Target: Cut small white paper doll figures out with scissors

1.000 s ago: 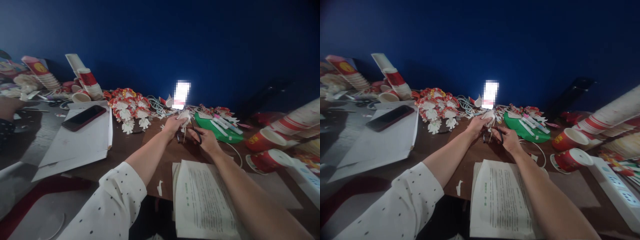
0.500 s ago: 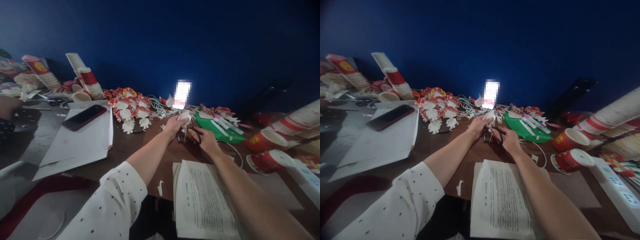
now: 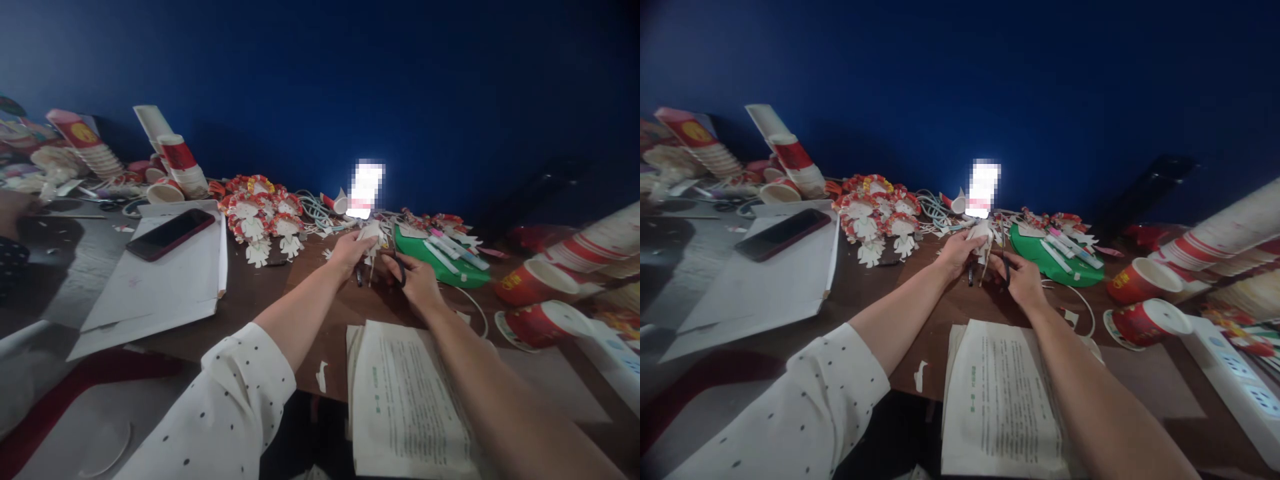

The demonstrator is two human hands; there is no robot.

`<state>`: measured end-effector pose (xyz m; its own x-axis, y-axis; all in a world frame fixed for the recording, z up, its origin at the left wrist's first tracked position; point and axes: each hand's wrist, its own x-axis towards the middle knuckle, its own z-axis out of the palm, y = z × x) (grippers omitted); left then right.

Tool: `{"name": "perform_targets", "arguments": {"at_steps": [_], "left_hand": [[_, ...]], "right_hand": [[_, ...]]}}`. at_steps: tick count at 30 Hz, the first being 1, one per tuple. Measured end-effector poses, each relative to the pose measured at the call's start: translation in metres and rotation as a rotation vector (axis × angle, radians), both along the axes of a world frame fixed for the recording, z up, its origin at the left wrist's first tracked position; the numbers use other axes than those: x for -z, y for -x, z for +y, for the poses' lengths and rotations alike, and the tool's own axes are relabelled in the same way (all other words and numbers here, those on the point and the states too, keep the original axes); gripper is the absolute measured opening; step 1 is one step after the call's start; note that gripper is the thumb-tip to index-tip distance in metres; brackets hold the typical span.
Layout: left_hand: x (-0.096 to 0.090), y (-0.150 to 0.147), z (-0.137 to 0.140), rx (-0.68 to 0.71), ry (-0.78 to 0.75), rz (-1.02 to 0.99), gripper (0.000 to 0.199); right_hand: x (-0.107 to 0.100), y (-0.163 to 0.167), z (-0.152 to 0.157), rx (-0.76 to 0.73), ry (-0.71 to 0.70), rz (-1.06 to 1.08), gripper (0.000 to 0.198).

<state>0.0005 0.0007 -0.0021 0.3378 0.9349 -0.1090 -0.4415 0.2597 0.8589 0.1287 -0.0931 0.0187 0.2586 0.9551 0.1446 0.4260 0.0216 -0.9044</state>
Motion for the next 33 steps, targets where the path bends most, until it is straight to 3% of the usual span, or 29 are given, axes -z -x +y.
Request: {"name": "perform_targets", "arguments": {"at_steps": [11, 33], "left_hand": [[-0.006, 0.001, -0.002, -0.005, 0.058, -0.025, 0.022], [-0.014, 0.006, -0.006, -0.008, 0.100, -0.082, 0.017]], "right_hand": [[0.004, -0.002, 0.000, 0.054, 0.023, 0.163, 0.071], [0.010, -0.003, 0.005, -0.072, 0.028, 0.063, 0.059]]}}
